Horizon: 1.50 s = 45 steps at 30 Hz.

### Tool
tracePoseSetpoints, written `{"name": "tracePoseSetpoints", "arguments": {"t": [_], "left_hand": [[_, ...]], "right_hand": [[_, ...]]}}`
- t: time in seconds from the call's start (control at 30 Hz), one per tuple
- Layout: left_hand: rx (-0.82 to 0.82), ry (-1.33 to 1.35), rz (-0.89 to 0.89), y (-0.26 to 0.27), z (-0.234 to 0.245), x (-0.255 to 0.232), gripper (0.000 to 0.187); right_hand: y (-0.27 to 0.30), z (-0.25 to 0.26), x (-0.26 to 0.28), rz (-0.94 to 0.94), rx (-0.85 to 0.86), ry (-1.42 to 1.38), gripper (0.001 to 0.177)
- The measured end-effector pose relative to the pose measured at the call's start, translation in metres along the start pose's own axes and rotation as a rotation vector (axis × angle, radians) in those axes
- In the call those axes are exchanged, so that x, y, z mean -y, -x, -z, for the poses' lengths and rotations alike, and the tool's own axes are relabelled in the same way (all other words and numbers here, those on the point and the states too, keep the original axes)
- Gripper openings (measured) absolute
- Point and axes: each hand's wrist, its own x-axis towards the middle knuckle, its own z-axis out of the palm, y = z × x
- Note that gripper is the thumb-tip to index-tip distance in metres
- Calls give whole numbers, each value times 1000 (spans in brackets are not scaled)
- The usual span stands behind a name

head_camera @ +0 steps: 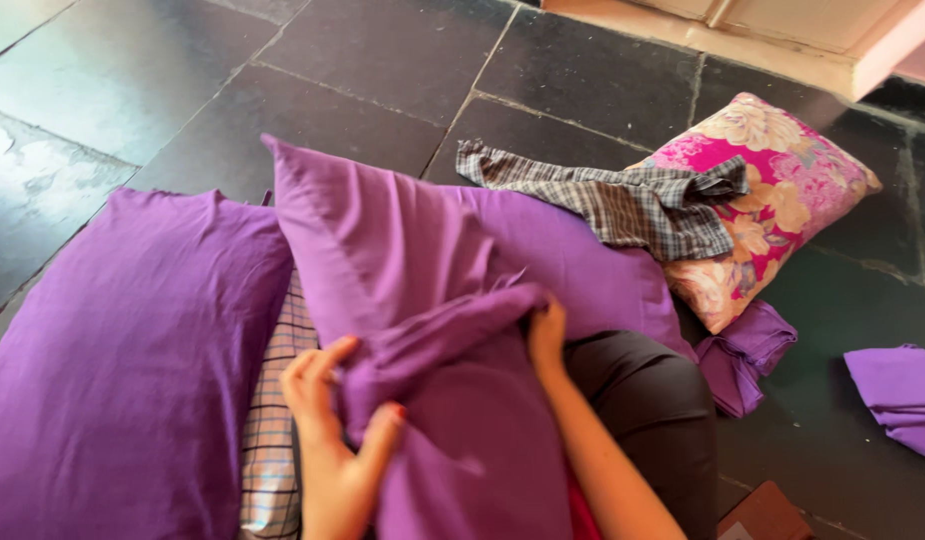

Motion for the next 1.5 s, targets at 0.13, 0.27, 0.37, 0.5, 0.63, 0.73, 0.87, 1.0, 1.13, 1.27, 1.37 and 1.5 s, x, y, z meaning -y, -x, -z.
{"name": "tracePoseSetpoints", "arguments": {"t": [0.13,0.27,0.37,0.5,0.63,0.73,0.87,1.0,1.13,1.27,1.37,1.5], "left_hand": [[44,216,352,-12,14,90,61],[36,135,185,3,-33,145,63],[149,-462,223,12,-59,111,63],[94,-312,-257,-29,-74,55,55],[328,-305,-309,-42,-128,42,48],[367,-377,-265,-25,-143,57,32],[446,-308,-182,20,-144,49,23],[480,-271,-202,22,-140,37,32],[303,-358,-358,13,-130,43,28],[225,-410,-193,8,-98,70,30],[121,-434,-363,18,-81,78,34],[-1,-466,-274,21,-65,82,34]], "right_hand": [[-78,43,121,343,-142,300,45],[-133,65,260,-33,277,319,13],[-143,68,309,270,547,474,26],[-113,52,313,191,615,672,22],[-62,38,301,279,634,544,26],[-63,53,290,393,552,520,31],[-69,68,270,499,341,534,39],[-55,90,257,158,347,440,28],[-41,108,252,-22,301,319,27],[-41,112,262,146,441,365,24],[-46,107,263,360,352,531,33],[-57,107,235,163,222,611,29]]}}
